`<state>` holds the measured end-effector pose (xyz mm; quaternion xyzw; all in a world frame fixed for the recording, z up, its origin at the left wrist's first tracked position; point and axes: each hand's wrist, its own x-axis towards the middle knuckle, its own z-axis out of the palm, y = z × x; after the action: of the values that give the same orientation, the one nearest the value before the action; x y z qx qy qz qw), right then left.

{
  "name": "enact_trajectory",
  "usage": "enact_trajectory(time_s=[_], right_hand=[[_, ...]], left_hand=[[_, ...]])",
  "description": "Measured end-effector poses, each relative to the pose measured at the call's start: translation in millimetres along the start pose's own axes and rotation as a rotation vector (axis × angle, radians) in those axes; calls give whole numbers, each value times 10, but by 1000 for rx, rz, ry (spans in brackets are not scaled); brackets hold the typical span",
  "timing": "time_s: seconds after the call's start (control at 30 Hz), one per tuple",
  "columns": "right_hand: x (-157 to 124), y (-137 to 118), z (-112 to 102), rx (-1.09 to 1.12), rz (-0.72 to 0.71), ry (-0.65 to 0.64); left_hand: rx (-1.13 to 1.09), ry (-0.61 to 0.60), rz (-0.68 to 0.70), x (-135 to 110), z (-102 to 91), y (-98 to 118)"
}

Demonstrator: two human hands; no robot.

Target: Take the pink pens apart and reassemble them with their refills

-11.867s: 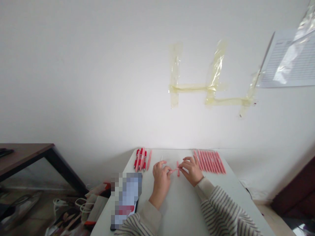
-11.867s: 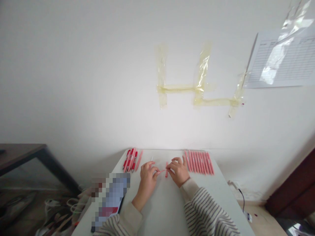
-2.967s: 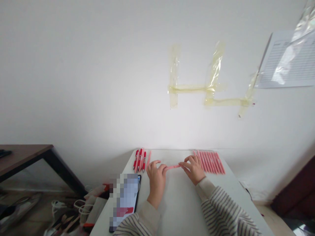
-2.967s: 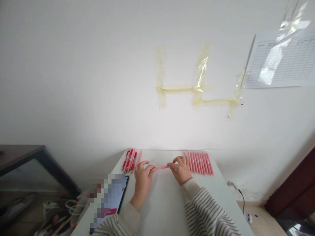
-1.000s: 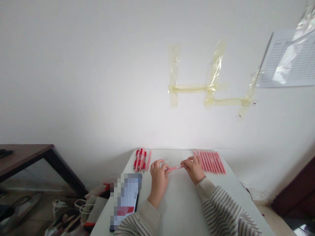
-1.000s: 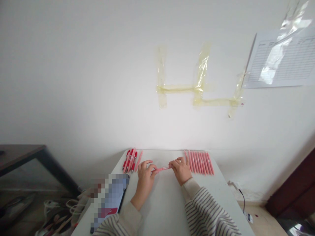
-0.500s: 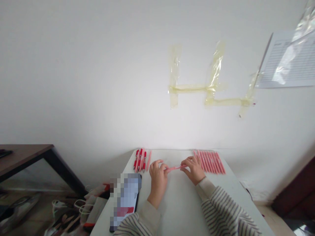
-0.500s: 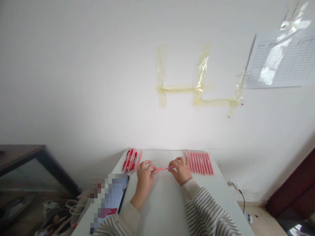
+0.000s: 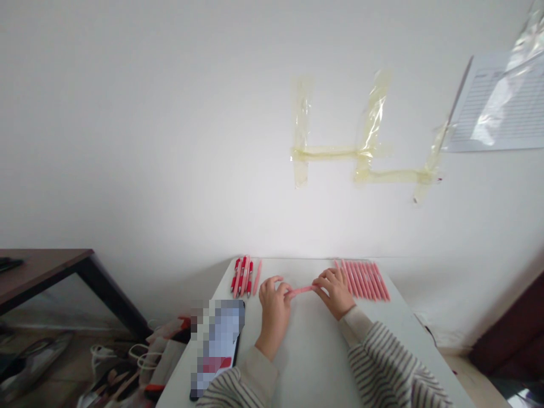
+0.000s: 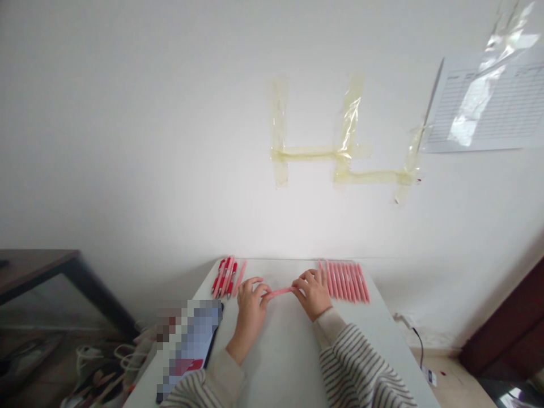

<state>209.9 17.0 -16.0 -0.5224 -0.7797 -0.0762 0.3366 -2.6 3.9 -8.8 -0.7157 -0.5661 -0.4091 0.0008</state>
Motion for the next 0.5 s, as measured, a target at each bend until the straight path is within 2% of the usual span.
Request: enact_trajectory(time_s=[0.27,0.5], right_hand=[[-3,-11,-8,-28,19,-35],[1,-67,-61,14,66,-74]], left_hand=[[12,0,-5,-4,-27,16],[53,50,-34,10,-19,-14]])
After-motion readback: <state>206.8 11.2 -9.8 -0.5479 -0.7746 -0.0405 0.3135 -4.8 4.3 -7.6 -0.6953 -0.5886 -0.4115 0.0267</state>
